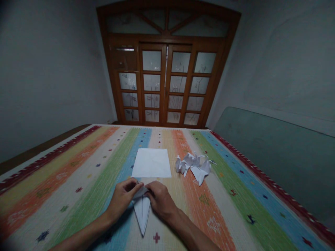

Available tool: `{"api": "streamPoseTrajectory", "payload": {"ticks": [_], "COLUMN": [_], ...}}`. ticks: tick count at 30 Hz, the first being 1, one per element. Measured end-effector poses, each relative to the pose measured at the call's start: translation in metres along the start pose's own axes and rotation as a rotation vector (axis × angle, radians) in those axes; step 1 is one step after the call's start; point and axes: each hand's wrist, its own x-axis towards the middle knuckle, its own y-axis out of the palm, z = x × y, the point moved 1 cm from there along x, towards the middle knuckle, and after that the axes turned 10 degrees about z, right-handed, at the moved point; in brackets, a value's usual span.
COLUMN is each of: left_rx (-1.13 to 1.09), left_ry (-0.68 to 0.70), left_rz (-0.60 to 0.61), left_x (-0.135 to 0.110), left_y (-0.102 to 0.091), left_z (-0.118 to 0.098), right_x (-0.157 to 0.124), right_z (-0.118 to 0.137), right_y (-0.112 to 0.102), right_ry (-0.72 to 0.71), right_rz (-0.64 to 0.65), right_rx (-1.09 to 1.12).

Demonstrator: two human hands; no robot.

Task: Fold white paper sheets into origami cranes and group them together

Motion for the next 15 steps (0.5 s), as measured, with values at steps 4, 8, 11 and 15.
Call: {"api": "streamPoseTrajectory", "payload": {"ticks": [4,8,11,15], "left_rx": [-0.016,0.074,0.221,0.349], "left_ry": [0.036,0.109,0.088,0.028], "left_rz": [0.066,0.205,0.251,0.237], "left_x": [0.001,0.001,0.002,0.004], "left_y": [0.0,-0.008,-0.015,-0.019], "left_z": [0.003,0.002,0.005,0.016], "right_x": [0.0,-0.001,-0.001,-0.001], "right_z": [0.001,0.001,0.0,-0.003], "right_y": [0.0,-0.003,-0.004,-0.001], "right_ry": [0.004,0.051,0.086,0.134], "right_rz": [0.012,0.012,0.027,-0.007], "right_rx": [-0.044,-0.066,-0.039,0.009]}}
